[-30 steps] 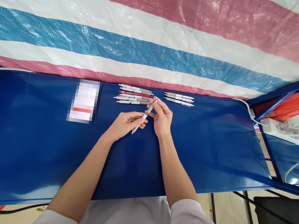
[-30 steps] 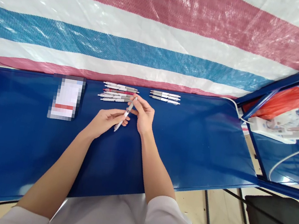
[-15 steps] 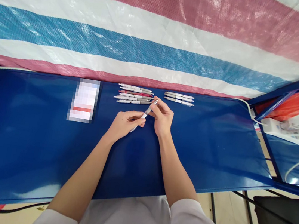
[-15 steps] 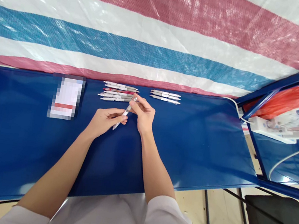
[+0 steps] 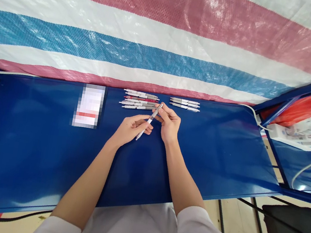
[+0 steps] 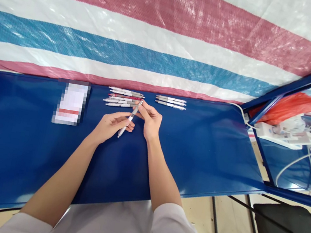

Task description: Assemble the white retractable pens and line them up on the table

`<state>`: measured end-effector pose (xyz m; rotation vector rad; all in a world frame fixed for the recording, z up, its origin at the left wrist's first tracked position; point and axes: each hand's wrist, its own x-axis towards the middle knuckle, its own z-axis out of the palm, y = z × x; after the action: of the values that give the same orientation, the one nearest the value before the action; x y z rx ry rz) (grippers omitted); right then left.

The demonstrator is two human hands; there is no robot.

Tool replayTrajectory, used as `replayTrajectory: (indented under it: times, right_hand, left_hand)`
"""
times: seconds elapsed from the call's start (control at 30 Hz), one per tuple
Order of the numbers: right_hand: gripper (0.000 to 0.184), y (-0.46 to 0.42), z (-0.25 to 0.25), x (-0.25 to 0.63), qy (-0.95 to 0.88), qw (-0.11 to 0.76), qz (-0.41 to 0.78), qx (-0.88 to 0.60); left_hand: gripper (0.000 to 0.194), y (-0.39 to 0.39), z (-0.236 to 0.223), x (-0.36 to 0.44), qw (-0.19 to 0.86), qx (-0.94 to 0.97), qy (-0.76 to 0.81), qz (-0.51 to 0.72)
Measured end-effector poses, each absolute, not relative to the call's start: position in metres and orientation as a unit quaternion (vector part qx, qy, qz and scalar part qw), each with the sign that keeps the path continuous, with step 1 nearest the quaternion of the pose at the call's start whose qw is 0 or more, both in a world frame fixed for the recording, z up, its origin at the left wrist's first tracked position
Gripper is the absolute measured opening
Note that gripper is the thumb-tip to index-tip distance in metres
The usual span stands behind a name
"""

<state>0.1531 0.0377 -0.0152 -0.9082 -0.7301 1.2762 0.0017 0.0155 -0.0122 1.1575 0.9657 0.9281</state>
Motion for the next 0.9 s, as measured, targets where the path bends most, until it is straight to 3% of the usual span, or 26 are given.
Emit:
replayTrajectory:
  times: [0.3, 0.9]
  right_hand:
    - [0.018, 0.036, -0.007, 0.15, -0.311, 0.67, 0.557, -0.38]
    - [0.025, 0.041, 0.007, 0.151, -0.328, 0.653, 0.539, -0.42]
  left_hand:
    - [0.046, 0.015, -0.01, 0.002, 0.651, 0.492, 0.4, 0.417]
    - [0.038, 0.013, -0.016, 0.003, 0.629, 0.52, 0.374, 0.44]
